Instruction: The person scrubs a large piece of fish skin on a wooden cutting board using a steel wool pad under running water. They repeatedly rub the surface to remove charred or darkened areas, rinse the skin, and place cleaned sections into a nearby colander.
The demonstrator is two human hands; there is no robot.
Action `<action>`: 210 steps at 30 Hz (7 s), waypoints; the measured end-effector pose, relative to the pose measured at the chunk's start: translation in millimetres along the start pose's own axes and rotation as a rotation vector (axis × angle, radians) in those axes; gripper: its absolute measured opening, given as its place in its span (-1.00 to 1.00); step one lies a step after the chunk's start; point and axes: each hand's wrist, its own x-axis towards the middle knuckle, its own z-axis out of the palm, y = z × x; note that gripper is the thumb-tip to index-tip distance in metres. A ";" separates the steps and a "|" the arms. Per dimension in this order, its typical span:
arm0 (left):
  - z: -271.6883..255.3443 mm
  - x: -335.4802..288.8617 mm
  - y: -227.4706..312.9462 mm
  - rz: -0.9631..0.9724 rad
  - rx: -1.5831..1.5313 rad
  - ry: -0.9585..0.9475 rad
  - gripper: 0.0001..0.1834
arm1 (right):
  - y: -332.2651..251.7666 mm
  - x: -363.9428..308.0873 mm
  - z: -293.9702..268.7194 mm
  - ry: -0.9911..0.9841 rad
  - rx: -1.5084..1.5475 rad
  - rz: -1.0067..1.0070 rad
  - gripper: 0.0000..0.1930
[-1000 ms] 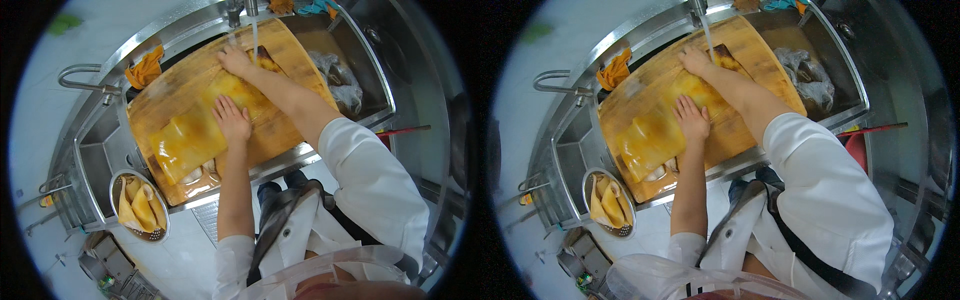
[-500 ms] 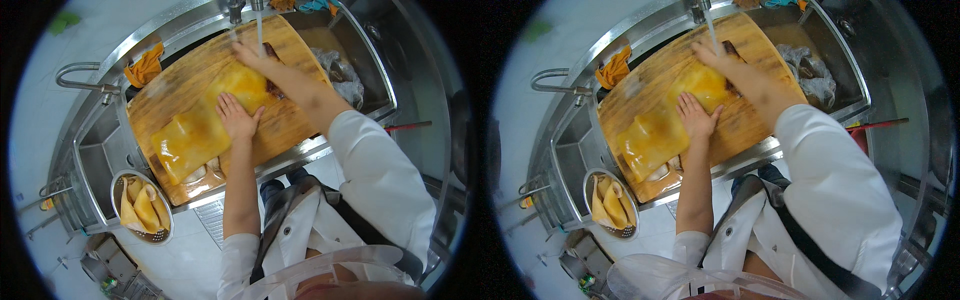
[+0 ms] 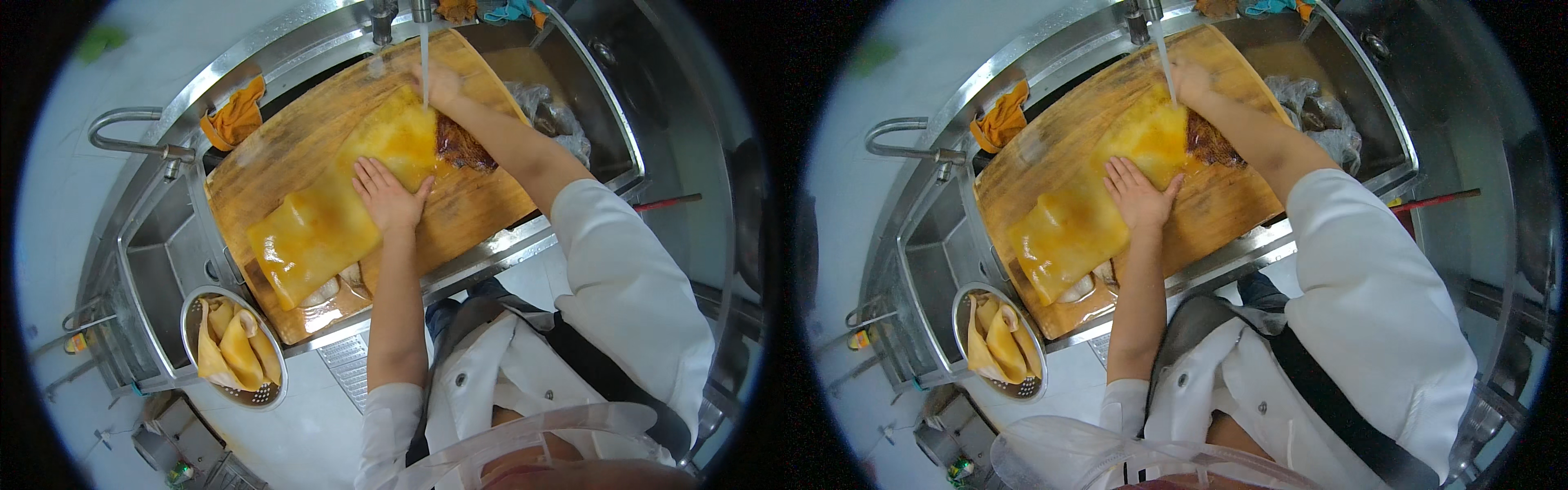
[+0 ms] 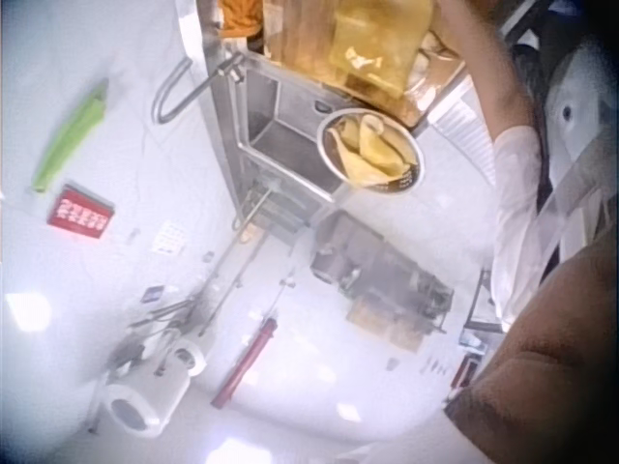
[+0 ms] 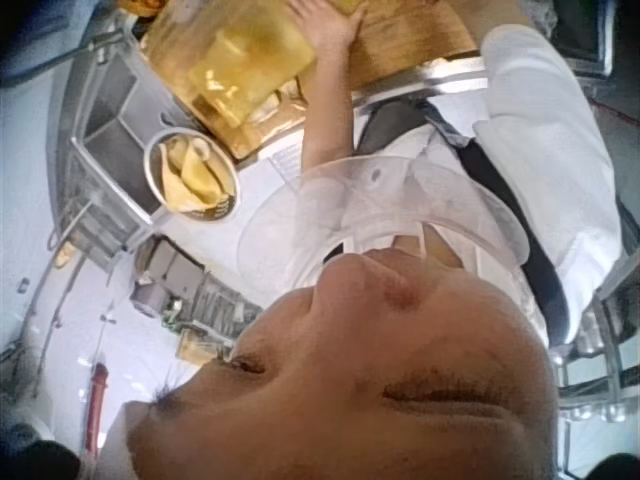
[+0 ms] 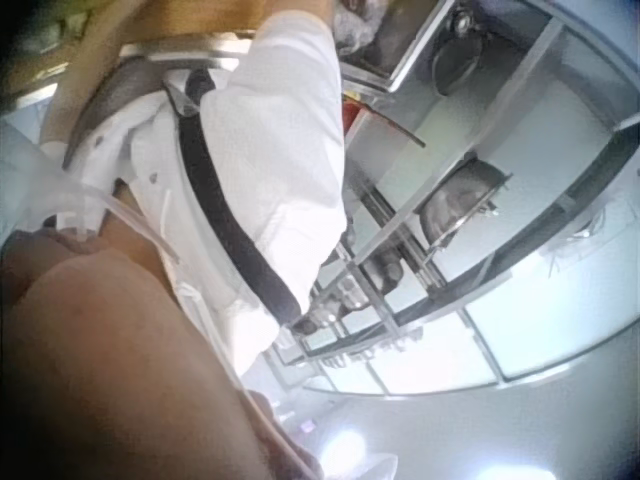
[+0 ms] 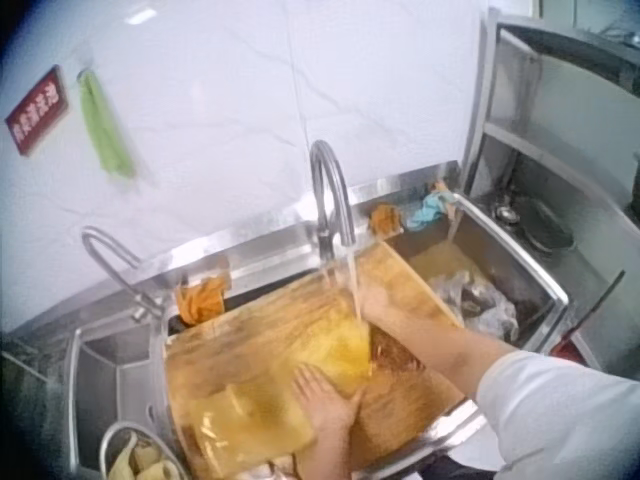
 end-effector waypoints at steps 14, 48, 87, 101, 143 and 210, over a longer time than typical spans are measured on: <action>2.7 3.2 4.9 -0.001 0.037 0.001 0.19 | 1.8 -59.1 11.0 0.134 -0.101 -0.156 -0.84; -0.8 4.0 10.7 -0.034 0.097 -0.049 0.17 | -58.8 -82.8 34.6 0.217 0.257 -0.584 -0.83; 28.4 98.0 87.8 0.245 0.134 -0.080 -0.42 | 29.8 -20.0 6.3 0.322 0.201 -0.109 -0.84; 27.1 105.7 104.5 0.192 0.182 -0.166 -0.42 | 46.6 0.6 7.4 0.239 0.181 -0.058 -0.82; 24.1 113.4 102.4 0.162 0.217 -0.189 -0.35 | 39.0 27.0 1.8 0.139 0.158 -0.024 -0.83; 47.0 62.6 35.0 0.012 0.460 0.190 0.21 | -80.3 0.8 45.5 0.175 0.224 -0.463 -0.85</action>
